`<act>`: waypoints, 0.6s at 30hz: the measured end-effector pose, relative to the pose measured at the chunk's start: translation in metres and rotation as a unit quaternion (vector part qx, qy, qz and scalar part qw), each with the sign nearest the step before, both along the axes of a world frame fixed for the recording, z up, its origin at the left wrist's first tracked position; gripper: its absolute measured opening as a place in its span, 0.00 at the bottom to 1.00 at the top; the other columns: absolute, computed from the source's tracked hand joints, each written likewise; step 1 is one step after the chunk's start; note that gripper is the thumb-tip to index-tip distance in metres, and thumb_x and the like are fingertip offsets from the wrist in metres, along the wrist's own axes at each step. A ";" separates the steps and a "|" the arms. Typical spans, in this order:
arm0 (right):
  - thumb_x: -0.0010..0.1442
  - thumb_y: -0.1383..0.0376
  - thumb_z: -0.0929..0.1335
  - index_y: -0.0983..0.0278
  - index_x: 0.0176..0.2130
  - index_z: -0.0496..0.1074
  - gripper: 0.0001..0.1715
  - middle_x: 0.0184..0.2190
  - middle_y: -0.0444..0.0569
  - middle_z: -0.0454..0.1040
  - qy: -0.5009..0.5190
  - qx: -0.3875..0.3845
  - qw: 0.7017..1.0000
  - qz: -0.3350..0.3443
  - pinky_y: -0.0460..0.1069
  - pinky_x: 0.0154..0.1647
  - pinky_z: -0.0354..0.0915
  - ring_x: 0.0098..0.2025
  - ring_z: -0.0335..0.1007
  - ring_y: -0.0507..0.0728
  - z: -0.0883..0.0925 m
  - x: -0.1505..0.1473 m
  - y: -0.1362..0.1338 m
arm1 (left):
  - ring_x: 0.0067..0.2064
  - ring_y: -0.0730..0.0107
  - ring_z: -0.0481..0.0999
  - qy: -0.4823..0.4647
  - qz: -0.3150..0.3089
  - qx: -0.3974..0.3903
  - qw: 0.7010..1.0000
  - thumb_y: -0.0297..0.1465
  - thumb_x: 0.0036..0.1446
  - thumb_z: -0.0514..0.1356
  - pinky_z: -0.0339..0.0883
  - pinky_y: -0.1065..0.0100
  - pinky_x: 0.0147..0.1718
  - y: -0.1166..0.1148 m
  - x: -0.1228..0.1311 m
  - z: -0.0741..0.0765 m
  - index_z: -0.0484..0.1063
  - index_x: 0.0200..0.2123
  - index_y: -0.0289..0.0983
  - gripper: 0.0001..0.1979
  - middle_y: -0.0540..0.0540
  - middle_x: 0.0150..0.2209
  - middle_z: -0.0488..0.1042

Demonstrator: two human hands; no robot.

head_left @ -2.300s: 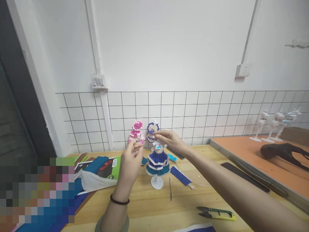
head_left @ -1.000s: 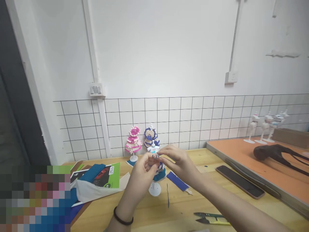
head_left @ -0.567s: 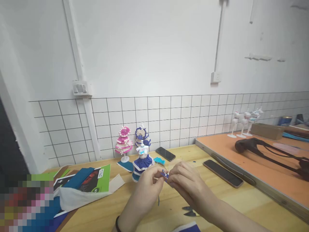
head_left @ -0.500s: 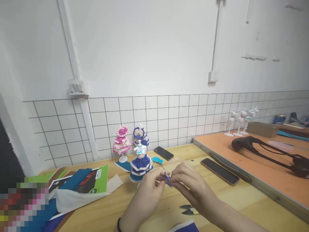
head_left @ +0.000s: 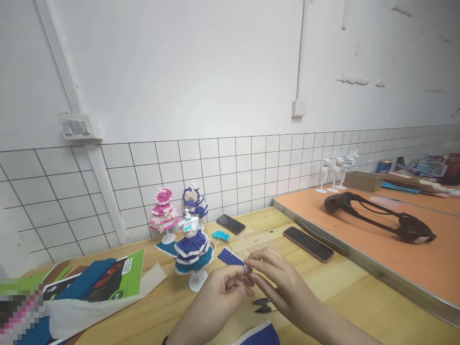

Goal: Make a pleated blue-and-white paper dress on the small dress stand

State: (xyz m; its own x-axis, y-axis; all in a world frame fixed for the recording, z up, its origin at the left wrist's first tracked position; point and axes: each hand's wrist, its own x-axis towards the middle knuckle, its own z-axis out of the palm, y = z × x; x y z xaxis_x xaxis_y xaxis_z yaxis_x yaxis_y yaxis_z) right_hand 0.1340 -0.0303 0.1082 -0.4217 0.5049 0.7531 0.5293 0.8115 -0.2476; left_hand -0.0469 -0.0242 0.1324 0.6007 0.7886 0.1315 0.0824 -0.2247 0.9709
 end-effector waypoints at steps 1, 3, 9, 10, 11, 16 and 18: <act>0.62 0.72 0.62 0.60 0.48 0.66 0.15 0.37 0.54 0.72 0.000 0.010 1.000 -0.010 0.54 0.37 0.65 0.38 0.67 0.58 -0.003 0.000 0.002 | 0.39 0.66 0.73 -0.002 -0.014 -0.010 1.000 0.25 0.53 0.54 0.64 0.67 0.41 0.000 0.001 0.000 0.73 0.37 0.36 0.09 0.45 0.34 0.74; 0.61 0.71 0.64 0.61 0.44 0.68 0.12 0.35 0.52 0.73 -0.001 0.027 0.999 -0.019 0.54 0.35 0.64 0.35 0.67 0.58 -0.008 0.000 0.007 | 0.39 0.66 0.73 -0.003 -0.027 -0.026 0.999 0.25 0.52 0.55 0.64 0.68 0.40 0.000 0.003 0.001 0.73 0.36 0.35 0.09 0.46 0.33 0.75; 0.60 0.68 0.66 0.63 0.36 0.75 0.07 0.29 0.50 0.76 0.113 -0.071 0.989 0.055 0.47 0.32 0.67 0.31 0.71 0.54 -0.016 0.002 0.010 | 0.37 0.66 0.72 0.058 -0.042 -0.042 0.997 0.28 0.50 0.55 0.63 0.69 0.37 0.003 0.005 0.000 0.73 0.33 0.34 0.09 0.47 0.31 0.73; 0.59 0.66 0.67 0.63 0.33 0.76 0.07 0.28 0.50 0.75 0.133 -0.118 0.982 0.058 0.46 0.31 0.67 0.30 0.72 0.53 -0.017 0.002 0.007 | 0.37 0.67 0.71 0.083 -0.045 -0.032 0.995 0.28 0.50 0.55 0.63 0.70 0.37 0.003 0.005 -0.002 0.73 0.31 0.34 0.08 0.48 0.30 0.72; 0.59 0.63 0.67 0.64 0.30 0.76 0.09 0.26 0.49 0.75 0.146 -0.163 0.974 0.053 0.46 0.31 0.67 0.30 0.72 0.53 -0.018 0.003 0.005 | 0.35 0.68 0.70 0.116 -0.044 -0.019 0.992 0.29 0.50 0.55 0.62 0.70 0.36 0.002 0.005 -0.004 0.73 0.29 0.35 0.07 0.49 0.28 0.71; 0.62 0.55 0.62 0.66 0.28 0.72 0.20 0.25 0.48 0.74 0.165 -0.283 0.940 -0.096 0.46 0.31 0.67 0.29 0.71 0.54 -0.036 0.032 0.007 | 0.26 0.72 0.66 0.284 -0.066 0.002 0.957 0.33 0.50 0.55 0.58 0.74 0.26 0.003 -0.002 -0.026 0.72 0.22 0.38 0.10 0.54 0.20 0.68; 0.65 0.55 0.57 0.66 0.31 0.72 0.24 0.28 0.48 0.75 0.091 -0.270 0.939 -0.191 0.47 0.35 0.68 0.32 0.73 0.55 -0.045 0.059 0.022 | 0.26 0.72 0.67 0.319 -0.054 0.007 0.946 0.36 0.48 0.58 0.57 0.74 0.24 0.006 -0.007 -0.035 0.74 0.26 0.40 0.07 0.54 0.23 0.72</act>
State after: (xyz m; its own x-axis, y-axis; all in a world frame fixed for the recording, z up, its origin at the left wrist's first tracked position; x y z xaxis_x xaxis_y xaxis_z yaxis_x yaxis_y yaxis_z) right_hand 0.1928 -0.0083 0.0633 -0.0199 0.9224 0.3858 0.6652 0.3003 -0.6836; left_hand -0.0542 -0.0183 0.0974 0.6378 0.7196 -0.2746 0.6267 -0.2776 0.7282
